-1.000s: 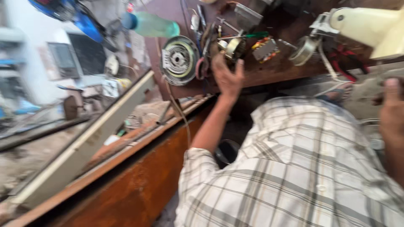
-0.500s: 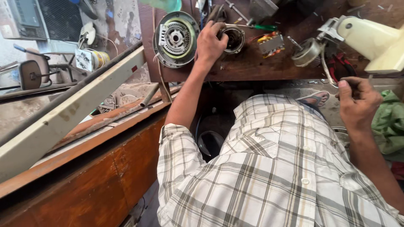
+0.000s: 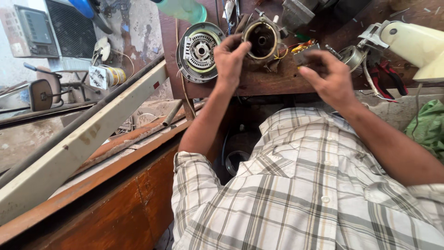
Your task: The person assembles an electric motor by inserting the rotor into the stator, aligning the housing, and securing the components. They use pliers to adjust wires and a screwdriver to tighten parts, completing the assembly on a cluttered workbench.
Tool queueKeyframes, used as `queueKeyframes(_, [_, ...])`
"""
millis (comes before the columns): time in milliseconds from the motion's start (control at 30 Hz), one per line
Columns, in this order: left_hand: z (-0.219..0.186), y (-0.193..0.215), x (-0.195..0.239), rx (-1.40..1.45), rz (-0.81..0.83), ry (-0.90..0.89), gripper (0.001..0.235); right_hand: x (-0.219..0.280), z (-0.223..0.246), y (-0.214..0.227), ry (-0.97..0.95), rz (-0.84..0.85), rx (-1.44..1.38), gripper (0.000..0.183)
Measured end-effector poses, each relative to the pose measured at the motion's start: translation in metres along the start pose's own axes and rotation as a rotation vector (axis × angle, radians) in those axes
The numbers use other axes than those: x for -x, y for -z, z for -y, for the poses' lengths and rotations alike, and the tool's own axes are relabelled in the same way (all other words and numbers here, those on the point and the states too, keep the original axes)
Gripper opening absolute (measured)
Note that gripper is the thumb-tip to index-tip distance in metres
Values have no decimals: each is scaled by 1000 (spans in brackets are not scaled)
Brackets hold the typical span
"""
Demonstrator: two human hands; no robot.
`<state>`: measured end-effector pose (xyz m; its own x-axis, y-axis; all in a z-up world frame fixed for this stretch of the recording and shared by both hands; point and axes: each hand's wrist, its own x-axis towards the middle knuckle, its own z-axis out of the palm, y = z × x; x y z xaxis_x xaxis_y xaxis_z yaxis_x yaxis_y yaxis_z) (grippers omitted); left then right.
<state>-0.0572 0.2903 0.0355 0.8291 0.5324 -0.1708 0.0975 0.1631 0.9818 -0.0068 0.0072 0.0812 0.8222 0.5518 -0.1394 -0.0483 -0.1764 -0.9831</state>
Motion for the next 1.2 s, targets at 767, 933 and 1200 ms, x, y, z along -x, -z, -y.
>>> queueKeyframes(767, [-8,13,-20,234,428,-181,82,-105,61,16,-222,210,-672,17])
queueKeyframes(933, [-13,-7,-45,530,675,-140,91,-123,81,8,-215,234,-628,16])
queueKeyframes(1200, [-4,-22,-7,1012,715,228,62,-118,108,-10,-215,302,-50,35])
